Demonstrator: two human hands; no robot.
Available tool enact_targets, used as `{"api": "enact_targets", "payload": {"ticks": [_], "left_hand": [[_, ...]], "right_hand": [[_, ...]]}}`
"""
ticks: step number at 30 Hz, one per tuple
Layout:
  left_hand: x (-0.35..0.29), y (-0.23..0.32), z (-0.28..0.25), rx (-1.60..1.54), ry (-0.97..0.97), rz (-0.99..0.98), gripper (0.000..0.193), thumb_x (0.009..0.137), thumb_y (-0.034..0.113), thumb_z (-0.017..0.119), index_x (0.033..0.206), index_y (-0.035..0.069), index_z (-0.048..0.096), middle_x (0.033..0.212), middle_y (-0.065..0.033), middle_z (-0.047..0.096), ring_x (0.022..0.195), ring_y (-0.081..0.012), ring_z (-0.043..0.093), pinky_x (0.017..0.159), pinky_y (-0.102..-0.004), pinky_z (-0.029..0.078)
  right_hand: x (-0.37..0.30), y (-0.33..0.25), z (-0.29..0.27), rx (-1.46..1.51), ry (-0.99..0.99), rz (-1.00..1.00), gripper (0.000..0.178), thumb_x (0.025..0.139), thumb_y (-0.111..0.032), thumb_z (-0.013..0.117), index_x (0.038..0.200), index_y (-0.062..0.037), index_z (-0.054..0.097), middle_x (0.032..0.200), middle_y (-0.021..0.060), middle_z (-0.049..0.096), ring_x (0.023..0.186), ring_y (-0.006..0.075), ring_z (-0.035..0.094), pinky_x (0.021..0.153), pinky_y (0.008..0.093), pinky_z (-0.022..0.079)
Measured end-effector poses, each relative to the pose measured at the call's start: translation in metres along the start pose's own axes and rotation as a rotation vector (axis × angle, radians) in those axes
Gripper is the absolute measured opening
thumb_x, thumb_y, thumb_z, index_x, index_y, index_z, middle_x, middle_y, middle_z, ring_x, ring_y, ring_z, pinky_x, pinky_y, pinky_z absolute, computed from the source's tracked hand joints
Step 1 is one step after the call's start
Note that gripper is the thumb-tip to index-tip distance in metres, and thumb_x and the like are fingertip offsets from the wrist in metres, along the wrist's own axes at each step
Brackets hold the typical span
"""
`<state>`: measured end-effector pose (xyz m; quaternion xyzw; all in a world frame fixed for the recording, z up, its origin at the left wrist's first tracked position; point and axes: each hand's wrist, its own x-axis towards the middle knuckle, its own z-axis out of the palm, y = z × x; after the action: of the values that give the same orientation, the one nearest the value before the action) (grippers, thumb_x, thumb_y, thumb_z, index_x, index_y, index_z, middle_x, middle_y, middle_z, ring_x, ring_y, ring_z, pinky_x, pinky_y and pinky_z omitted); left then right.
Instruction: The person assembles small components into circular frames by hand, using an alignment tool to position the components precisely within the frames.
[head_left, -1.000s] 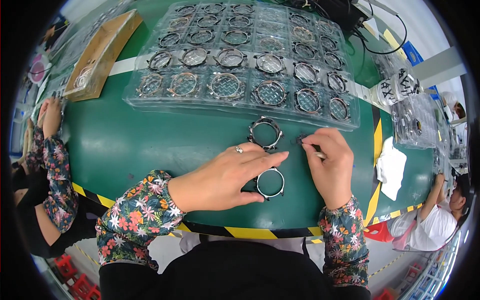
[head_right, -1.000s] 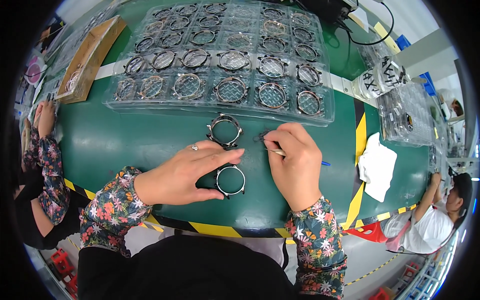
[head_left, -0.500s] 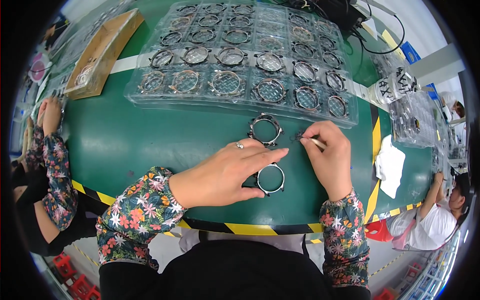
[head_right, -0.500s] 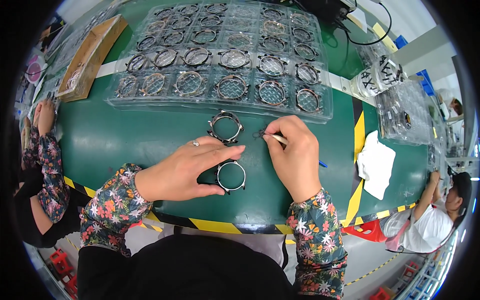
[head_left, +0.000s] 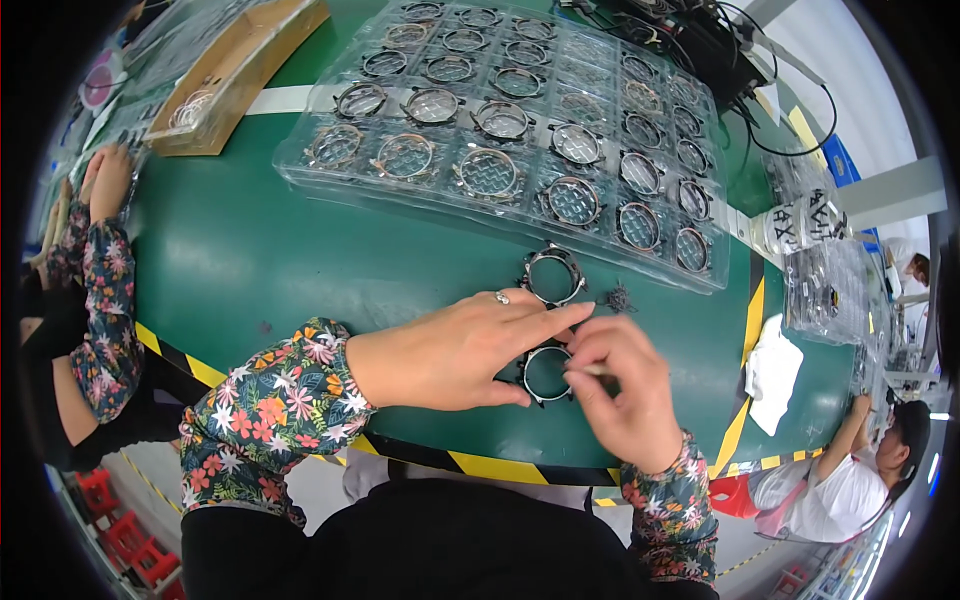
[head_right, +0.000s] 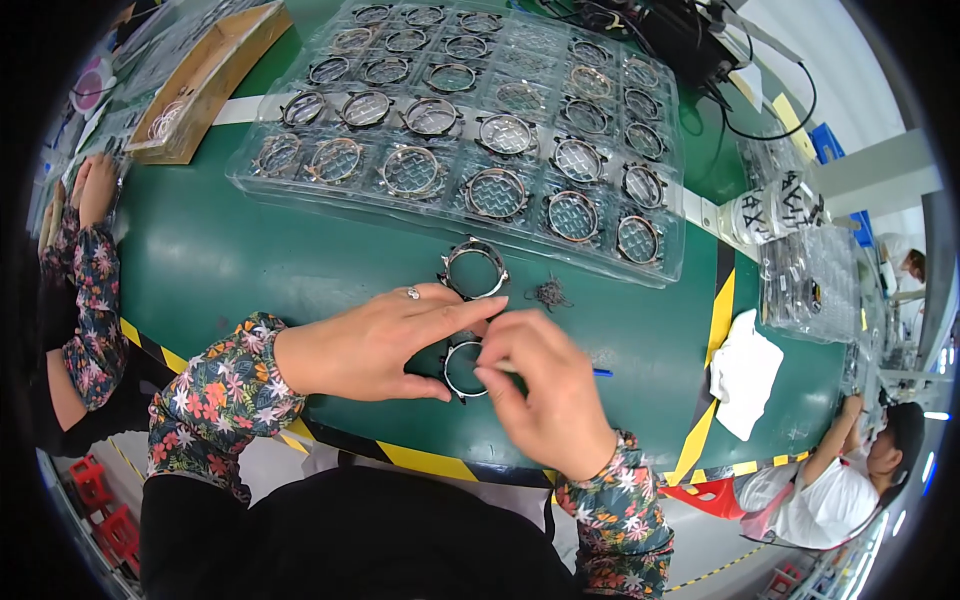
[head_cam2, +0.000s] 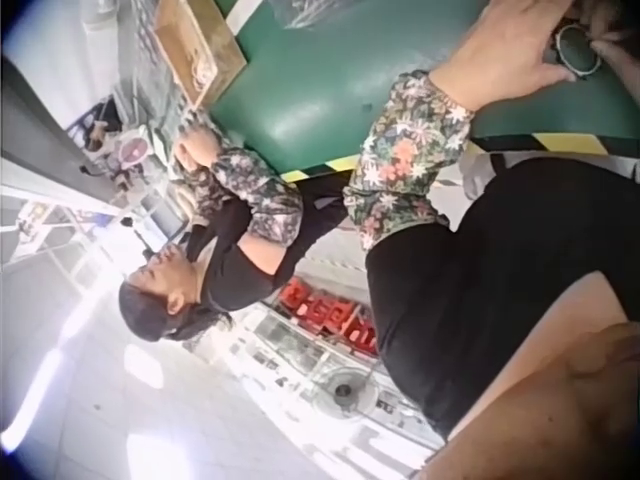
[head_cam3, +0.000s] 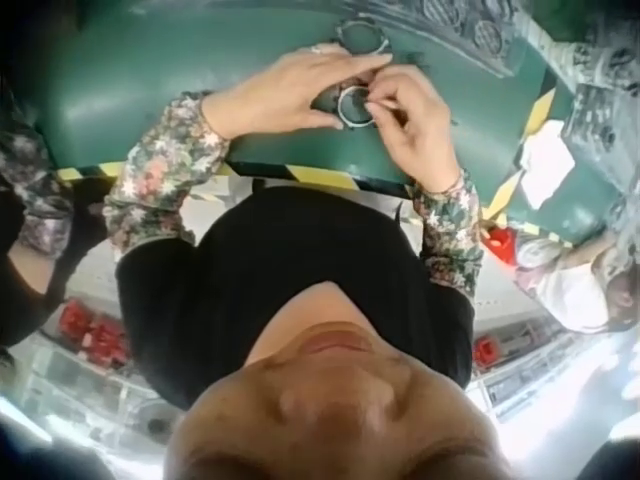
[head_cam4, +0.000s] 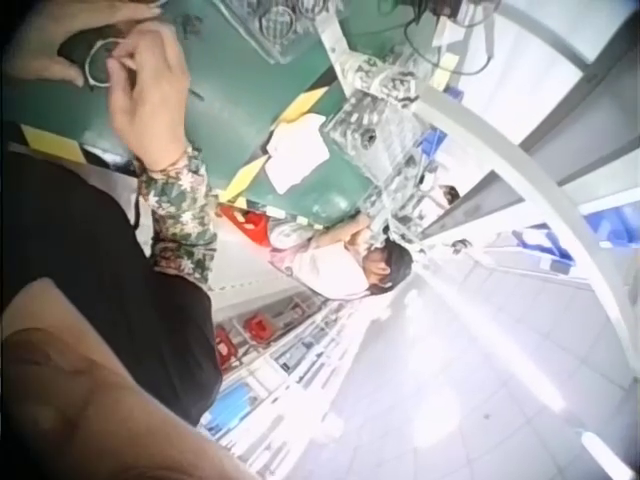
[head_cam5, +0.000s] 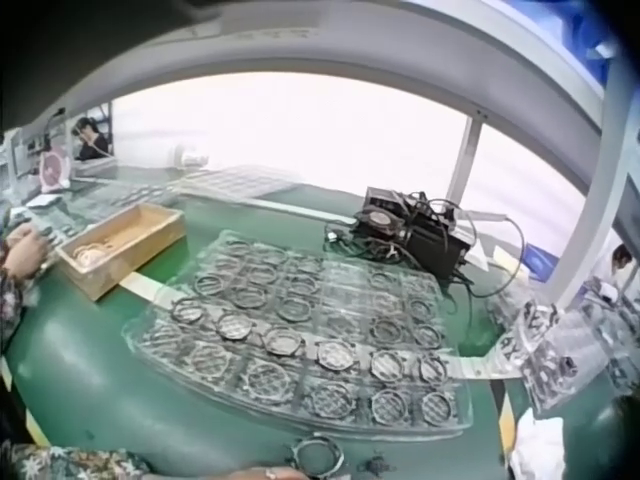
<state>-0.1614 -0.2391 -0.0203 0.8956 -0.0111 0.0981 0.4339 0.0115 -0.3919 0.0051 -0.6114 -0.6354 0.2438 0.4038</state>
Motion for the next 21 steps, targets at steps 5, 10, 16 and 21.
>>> {"api": "enact_targets", "payload": {"ticks": [5,10,16,21], "left_hand": [[-0.001,0.0,0.001,0.021,0.015,0.015,0.096,0.078,0.016,0.082,0.155,0.003,0.026,0.121,-0.015,0.061,0.117,-0.0343,0.055,0.099,-0.0453,0.045],[0.0,-0.002,0.003,0.021,0.053,0.082,0.095,0.076,0.015,0.082,0.155,0.003,0.029,0.118,-0.0141,0.062,0.114,-0.034,0.056,0.098,-0.0456,0.046],[0.002,-0.004,0.001,-0.035,0.009,0.032,0.095,0.075,0.018,0.084,0.156,0.01,0.034,0.125,-0.0108,0.062,0.117,-0.032,0.056,0.102,-0.044,0.045],[0.002,-0.003,0.001,-0.033,0.009,0.021,0.096,0.073,0.017,0.084,0.155,0.01,0.035,0.124,-0.01,0.063,0.116,-0.0319,0.056,0.101,-0.0437,0.045]], "right_hand": [[0.001,-0.004,0.014,-0.203,-0.012,-0.069,0.016,0.077,0.007,0.071,0.089,-0.0009,0.063,0.098,0.0134,0.061,0.084,0.0298,0.063,0.071,0.0369,0.053],[0.0,-0.004,0.018,-0.234,0.017,-0.095,0.016,0.075,0.006,0.072,0.089,-0.0011,0.065,0.097,0.0136,0.061,0.086,0.0327,0.062,0.072,0.0398,0.051],[0.0,-0.005,0.019,-0.239,0.021,-0.083,0.016,0.075,0.005,0.072,0.088,-0.0009,0.065,0.096,0.0138,0.061,0.087,0.0335,0.062,0.074,0.0407,0.051],[0.0,-0.006,0.021,-0.235,0.032,-0.076,0.016,0.075,0.005,0.072,0.088,-0.0005,0.065,0.096,0.014,0.061,0.087,0.0339,0.062,0.074,0.0407,0.051]]}}
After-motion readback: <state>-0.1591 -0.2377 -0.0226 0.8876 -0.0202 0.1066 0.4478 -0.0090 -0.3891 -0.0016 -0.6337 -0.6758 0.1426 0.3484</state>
